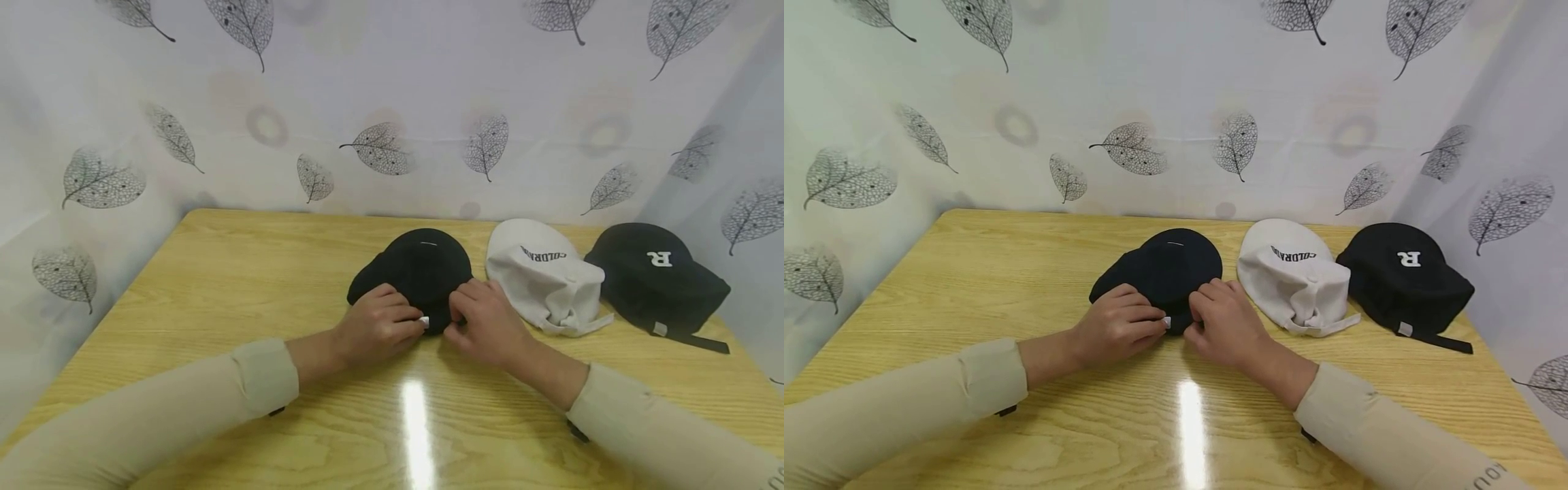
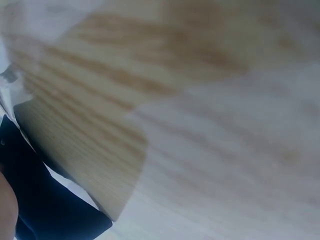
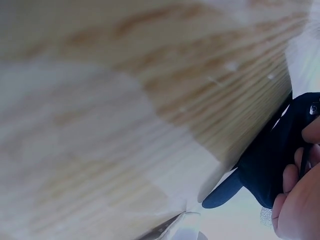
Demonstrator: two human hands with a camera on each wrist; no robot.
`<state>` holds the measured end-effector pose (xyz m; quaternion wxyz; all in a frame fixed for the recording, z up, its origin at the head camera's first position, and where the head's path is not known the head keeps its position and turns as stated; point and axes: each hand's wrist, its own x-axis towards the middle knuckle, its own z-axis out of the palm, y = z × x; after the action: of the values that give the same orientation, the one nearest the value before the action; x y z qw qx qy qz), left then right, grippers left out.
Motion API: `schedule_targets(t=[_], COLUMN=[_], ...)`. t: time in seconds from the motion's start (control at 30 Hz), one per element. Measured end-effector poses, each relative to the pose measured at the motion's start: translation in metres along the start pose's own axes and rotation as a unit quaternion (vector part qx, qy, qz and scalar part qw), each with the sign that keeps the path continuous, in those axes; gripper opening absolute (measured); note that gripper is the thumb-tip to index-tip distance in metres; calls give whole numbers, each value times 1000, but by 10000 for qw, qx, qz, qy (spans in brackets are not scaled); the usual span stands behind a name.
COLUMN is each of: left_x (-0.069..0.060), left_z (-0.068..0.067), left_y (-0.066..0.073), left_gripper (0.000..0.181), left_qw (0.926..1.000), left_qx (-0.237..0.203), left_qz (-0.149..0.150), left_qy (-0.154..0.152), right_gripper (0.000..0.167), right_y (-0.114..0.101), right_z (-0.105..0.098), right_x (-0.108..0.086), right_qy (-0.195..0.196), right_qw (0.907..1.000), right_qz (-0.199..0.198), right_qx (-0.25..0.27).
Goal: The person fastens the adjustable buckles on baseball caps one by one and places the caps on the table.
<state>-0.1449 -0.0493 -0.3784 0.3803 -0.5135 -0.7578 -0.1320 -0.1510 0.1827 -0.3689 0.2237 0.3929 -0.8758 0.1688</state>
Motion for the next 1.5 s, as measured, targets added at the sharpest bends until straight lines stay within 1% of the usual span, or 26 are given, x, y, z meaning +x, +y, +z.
schedule_targets(t=[0.33,0.6,0.8,0.9,1.0,1.07,1.13,1.27,1.4,1.5], left_x=[-1,-1,-2,-2,-3,-3,-3,-3,-3,-2], left_z=[-1,-1,0,-1,-1,-1,-1,0,1,1], left_y=[-1,-1,0,0,-1,-1,-1,-2,-1,-1], left_gripper=[4,5,7,8,9,11,11,9,8,7], left_qw=[10000,9998,9998,9998,9996,9996,9997,9998,9998,9997], left_qx=[25,-15,-23,-90,-156,-184,-180,-144,-109,-118], left_qz=[-79,-175,-168,-189,-214,-212,-177,-118,-130,-179], left_qy=[26,-112,-83,-78,-69,-50,-28,28,82,90], right_gripper=[25,26,27,23,20,21,24,23,22,23], right_y=[1,2,3,3,2,1,0,-2,-1,1], right_z=[-1,-5,-6,-7,-6,-5,-4,-1,1,2], right_x=[-1,-1,-1,0,0,1,1,2,2,2], right_qy=[98,6,-105,-322,-621,-765,-831,-691,-448,-305], right_qw=[9995,9982,9977,9974,9960,9945,9927,9897,9876,9869], right_qz=[232,523,605,637,575,444,259,-59,-168,-226], right_qx=[-165,-287,-274,-68,285,556,829,1256,1492,1567])
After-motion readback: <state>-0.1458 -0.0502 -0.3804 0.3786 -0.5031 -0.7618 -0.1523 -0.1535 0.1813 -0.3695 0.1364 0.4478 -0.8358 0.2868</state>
